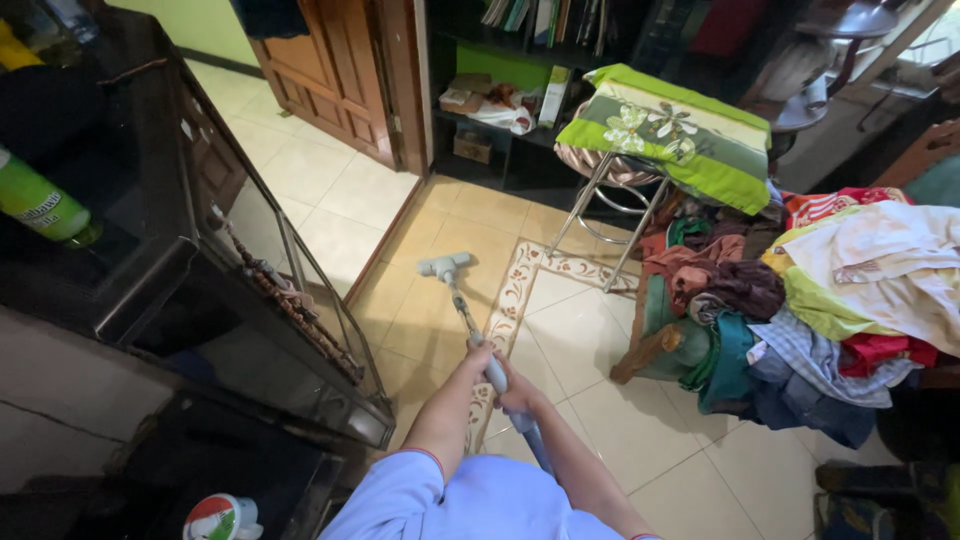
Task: The person vacuums a tiled floor in a bedroom using a handheld vacuum cleaner with a long wand. They move the vacuum head back and forth across the floor, navigating around furniture and a pile of clothes.
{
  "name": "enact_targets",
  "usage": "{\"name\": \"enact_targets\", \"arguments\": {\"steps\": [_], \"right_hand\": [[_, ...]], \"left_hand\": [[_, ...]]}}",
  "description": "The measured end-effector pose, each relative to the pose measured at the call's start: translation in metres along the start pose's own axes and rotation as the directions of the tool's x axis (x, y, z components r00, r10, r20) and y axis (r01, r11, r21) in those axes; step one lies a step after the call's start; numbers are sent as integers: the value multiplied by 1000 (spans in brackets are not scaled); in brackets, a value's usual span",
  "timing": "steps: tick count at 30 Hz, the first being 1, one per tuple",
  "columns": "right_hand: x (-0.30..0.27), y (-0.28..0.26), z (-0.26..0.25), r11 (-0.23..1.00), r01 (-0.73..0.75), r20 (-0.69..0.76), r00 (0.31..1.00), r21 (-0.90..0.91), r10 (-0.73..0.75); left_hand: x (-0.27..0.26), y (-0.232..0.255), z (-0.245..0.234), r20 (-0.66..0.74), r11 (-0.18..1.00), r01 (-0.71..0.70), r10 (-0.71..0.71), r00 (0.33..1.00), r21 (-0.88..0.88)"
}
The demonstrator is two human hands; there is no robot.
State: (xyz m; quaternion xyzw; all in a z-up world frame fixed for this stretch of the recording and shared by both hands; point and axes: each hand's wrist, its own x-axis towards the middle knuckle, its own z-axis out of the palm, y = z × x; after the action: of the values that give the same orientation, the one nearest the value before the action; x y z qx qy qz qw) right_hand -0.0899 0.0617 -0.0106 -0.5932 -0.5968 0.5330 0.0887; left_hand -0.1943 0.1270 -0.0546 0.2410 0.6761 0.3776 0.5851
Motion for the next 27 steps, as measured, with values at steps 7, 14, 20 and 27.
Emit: {"name": "enact_targets", "arguments": {"steps": [7,14,20,27], "right_hand": [[-30,36,-2,1000,19,-22,1000,-14,-19],[-113,40,-9,991,-43,-27,999,-129,39],[-146,98,-11,999,-32,-1,999,-38,32],[-192,132,-20,998,-44,-24,999,36,45]], "left_hand": [[-34,-25,20,40,998,49,-47,998,-49],[-68,-70,41,98,984,122,-110,989,-128],[-111,-106,70,116,985,151,-141,983,-87],[-183,-104,96,141,989,145,-141,980,-19]]}}
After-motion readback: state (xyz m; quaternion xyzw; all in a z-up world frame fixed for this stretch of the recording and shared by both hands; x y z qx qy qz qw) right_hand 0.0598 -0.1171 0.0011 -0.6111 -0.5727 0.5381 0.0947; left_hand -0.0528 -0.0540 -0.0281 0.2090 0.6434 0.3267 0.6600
